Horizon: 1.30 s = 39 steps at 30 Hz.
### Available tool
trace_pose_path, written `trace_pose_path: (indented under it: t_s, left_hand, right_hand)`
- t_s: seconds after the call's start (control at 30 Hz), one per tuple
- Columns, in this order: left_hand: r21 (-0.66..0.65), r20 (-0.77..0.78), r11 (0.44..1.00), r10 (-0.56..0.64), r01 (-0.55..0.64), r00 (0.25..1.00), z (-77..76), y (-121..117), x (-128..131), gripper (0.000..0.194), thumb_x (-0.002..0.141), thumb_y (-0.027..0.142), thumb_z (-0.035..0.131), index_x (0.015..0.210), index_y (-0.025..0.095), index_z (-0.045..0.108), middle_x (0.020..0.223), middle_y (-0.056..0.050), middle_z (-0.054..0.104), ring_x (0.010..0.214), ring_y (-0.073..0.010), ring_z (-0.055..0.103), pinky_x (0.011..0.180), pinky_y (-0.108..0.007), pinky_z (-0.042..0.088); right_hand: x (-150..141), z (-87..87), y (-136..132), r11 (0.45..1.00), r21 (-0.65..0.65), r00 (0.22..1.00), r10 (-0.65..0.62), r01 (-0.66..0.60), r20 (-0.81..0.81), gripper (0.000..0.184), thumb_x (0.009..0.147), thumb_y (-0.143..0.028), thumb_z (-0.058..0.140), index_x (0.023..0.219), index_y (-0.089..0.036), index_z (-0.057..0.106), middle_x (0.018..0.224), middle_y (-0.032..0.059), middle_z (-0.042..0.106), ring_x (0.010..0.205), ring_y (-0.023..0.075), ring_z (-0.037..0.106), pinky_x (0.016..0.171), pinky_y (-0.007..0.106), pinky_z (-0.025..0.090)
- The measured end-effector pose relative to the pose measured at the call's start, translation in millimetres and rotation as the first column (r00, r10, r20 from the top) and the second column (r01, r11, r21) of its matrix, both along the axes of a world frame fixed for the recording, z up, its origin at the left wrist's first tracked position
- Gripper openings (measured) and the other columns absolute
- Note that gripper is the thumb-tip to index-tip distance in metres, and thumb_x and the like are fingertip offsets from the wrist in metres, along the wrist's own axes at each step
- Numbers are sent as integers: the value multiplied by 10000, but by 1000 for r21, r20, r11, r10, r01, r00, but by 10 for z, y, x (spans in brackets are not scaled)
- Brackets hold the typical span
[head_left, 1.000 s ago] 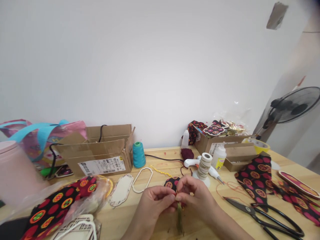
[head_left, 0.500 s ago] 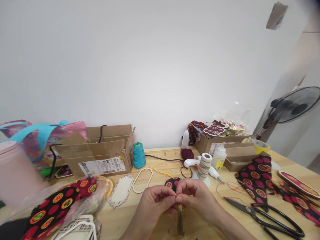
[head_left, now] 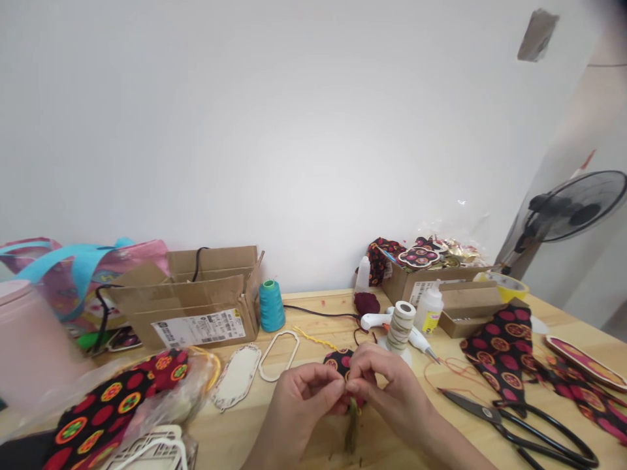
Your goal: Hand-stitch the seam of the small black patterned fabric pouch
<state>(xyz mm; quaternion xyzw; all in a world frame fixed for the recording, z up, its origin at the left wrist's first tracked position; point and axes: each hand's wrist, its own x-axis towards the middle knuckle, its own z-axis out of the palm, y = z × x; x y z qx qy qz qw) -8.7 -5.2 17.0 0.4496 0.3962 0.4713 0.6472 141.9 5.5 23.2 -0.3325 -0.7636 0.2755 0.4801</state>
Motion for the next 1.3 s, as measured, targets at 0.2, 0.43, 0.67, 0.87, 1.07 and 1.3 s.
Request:
trace_pose_path:
  t_s: [0.2, 0.43, 0.67, 0.87, 1.07, 1.3]
  left_hand:
    - [28, -25, 999, 47, -46, 999, 9, -5, 19, 132, 556, 250, 697, 582, 125, 662, 514, -12, 643, 470, -97, 560, 488, -181, 456]
    - [55, -76, 996, 68, -64, 995, 0, -10, 29, 129, 557, 250, 693, 578, 125, 669, 501, -17, 638, 463, -97, 549, 490, -186, 451]
    - [55, -74, 995, 88, -84, 993, 2, -12, 28, 124, 529, 235, 709, 555, 124, 660, 507, -18, 641, 465, -97, 549, 482, -187, 450]
    - [44, -5, 994, 101, -101, 995, 39, 0, 38, 138, 525, 245, 714, 541, 131, 639, 503, -15, 644, 459, -105, 561, 486, -205, 471]
    - [54, 38, 992, 108, -110, 993, 36, -9, 15, 105, 565, 223, 693, 558, 136, 634, 557, -5, 647, 495, -104, 581, 501, -201, 491]
    - [115, 28, 986, 120, -123, 992, 1, 11, 21, 84, 585, 201, 676, 552, 139, 630, 559, 5, 629, 504, -95, 567, 495, -185, 485]
  right_hand:
    - [23, 19, 2, 994, 104, 997, 30, -37, 66, 174, 736, -259, 566, 580, -183, 553, 558, -9, 539, 586, 122, 481, 562, 242, 369]
    - [66, 7, -4, 981, 184, 985, 28, -60, 168, 84, 751, -198, 546, 674, -195, 579, 658, 5, 568, 658, 126, 503, 604, 251, 378]
    - [69, 11, -3, 971, 225, 982, 31, -74, 189, 71, 743, -195, 557, 683, -199, 595, 660, 12, 569, 655, 125, 499, 590, 242, 380]
    - [63, 83, -23, 998, -59, 1000, -24, 25, 10, 150, 757, -314, 522, 746, -190, 605, 676, 14, 566, 600, 123, 480, 553, 246, 396]
    - [10, 43, -40, 942, -332, 997, 23, -48, -80, 194, 712, -330, 567, 809, -163, 587, 683, 8, 578, 565, 111, 504, 517, 230, 408]
    - [-76, -10, -30, 886, -448, 974, 15, -119, -228, 188, 640, -258, 628, 772, -156, 542, 636, -19, 552, 511, 82, 454, 454, 197, 353]
